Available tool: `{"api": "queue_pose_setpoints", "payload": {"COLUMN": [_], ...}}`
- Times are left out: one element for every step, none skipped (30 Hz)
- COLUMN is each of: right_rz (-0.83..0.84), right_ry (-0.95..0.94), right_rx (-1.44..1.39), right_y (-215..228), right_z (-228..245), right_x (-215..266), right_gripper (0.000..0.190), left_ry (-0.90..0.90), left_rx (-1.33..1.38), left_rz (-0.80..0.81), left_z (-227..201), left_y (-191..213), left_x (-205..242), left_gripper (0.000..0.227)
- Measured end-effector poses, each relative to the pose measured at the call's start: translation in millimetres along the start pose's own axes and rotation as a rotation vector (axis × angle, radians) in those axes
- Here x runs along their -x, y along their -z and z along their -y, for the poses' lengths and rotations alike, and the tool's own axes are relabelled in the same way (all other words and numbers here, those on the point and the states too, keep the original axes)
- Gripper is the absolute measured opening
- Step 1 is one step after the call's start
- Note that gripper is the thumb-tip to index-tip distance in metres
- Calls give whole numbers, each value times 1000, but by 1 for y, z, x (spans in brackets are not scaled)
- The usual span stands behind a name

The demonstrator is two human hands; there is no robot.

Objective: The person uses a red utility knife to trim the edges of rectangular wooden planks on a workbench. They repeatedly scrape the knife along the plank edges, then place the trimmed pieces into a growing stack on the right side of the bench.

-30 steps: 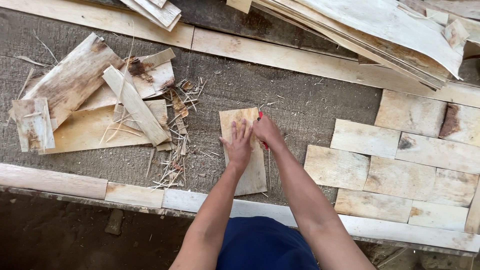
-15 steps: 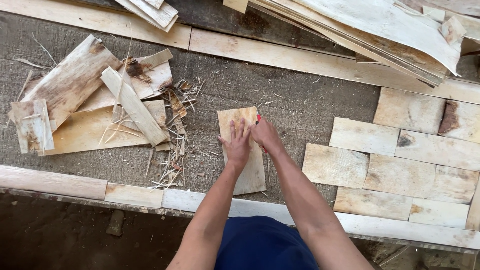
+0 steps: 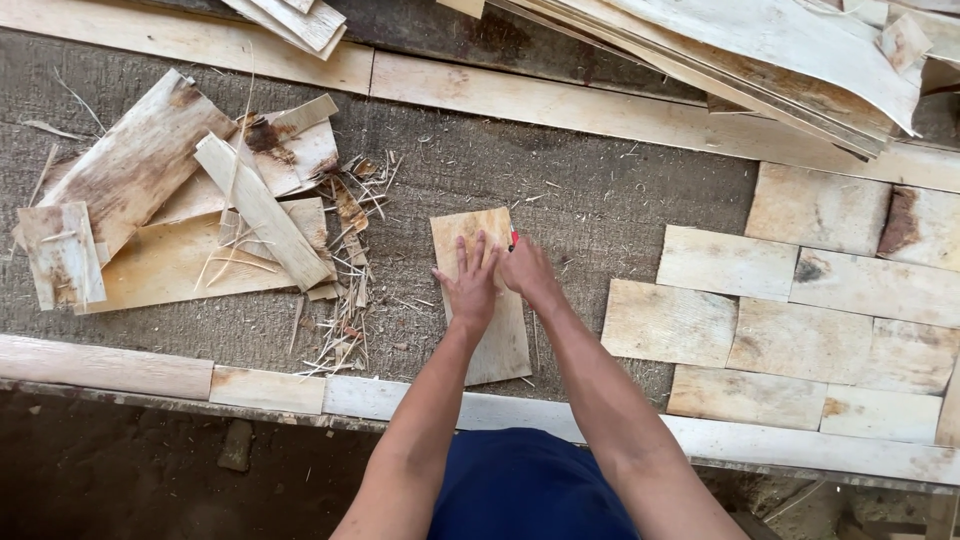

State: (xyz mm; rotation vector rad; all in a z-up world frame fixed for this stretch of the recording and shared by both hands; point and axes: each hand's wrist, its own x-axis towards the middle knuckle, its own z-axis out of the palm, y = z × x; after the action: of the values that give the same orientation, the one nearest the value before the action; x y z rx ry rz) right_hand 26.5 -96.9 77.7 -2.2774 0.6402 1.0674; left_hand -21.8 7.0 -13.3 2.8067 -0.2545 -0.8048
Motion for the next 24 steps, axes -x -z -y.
{"api": "queue_pose_setpoints", "payload": {"right_rz": [-1,-6,-7,-6,-6,-5,-2,5,8,7,12,17,16,18,20,19,18,18,14,15,22,24,40,56], "right_ry": [-2,0,4,5,11,16,15,13,10,9,3,-2,-6,-10,-10,-11,-23,-36,-36,-31,-30,-33,-15,4], "right_rx": [-2,-5,-4,-4,1,6,6,-1,-9,-11,-9,-8,-10,-10,-9,-9,-26,-44,-42,-56,-72,-72,-74,-76], "right_y": [0,1,1,-2,-4,-6,-6,-6,-5,-1,5,10,3,-3,-10,-13,-19,-24,-25,-25,-29,-30,-27,-24], "right_z": [-1,-3,-3,-4,-6,-7,-5,-2,0,4,6,8,0,-9,-16,-18,-24,-30,-33,-36,-40,-43,-45,-47], "right_x": [2,5,7,5,2,-1,5,10,15,24,33,43,32,21,10,10,14,18,20,22,27,32,33,34], "right_gripper": [54,54,54,54,53,53,53,54,55,55,54,53,53,54,54,54,54,55,55,55,55,55,55,55], "left_ry": [-3,-6,-5,-3,-6,-9,-7,-4,-6,-7,-1,5,2,2,5,4,5,5,3,1,-1,-2,4,10], "left_rx": [-1,-6,-10,-10,-2,5,5,3,1,0,-11,-22,-21,-21,-21,-21,-36,-52,-49,-49,-51,-50,-38,-27], "left_rz": [1,-4,-10,-9,-15,-20,-17,-15,-16,-16,-27,-37,-35,-40,-49,-50,-59,-68,-70,-88,-100,-96,-64,-32], "left_z": [0,-1,0,0,0,0,0,1,1,1,-1,-3,-3,-3,-3,-2,-1,-1,-1,-1,0,1,0,-2], "left_y": [1,3,5,4,4,3,2,1,2,3,3,3,3,2,2,2,-2,-6,-8,-10,-13,-10,-5,0], "left_x": [1,3,4,4,4,3,2,2,-1,0,1,2,2,3,2,-2,0,1,-1,-4,-2,3,2,1], "left_gripper": [89,89,88,88,88,88,88,89,91,91,90,89,89,89,90,90,90,90,90,88,87,87,87,87]}}
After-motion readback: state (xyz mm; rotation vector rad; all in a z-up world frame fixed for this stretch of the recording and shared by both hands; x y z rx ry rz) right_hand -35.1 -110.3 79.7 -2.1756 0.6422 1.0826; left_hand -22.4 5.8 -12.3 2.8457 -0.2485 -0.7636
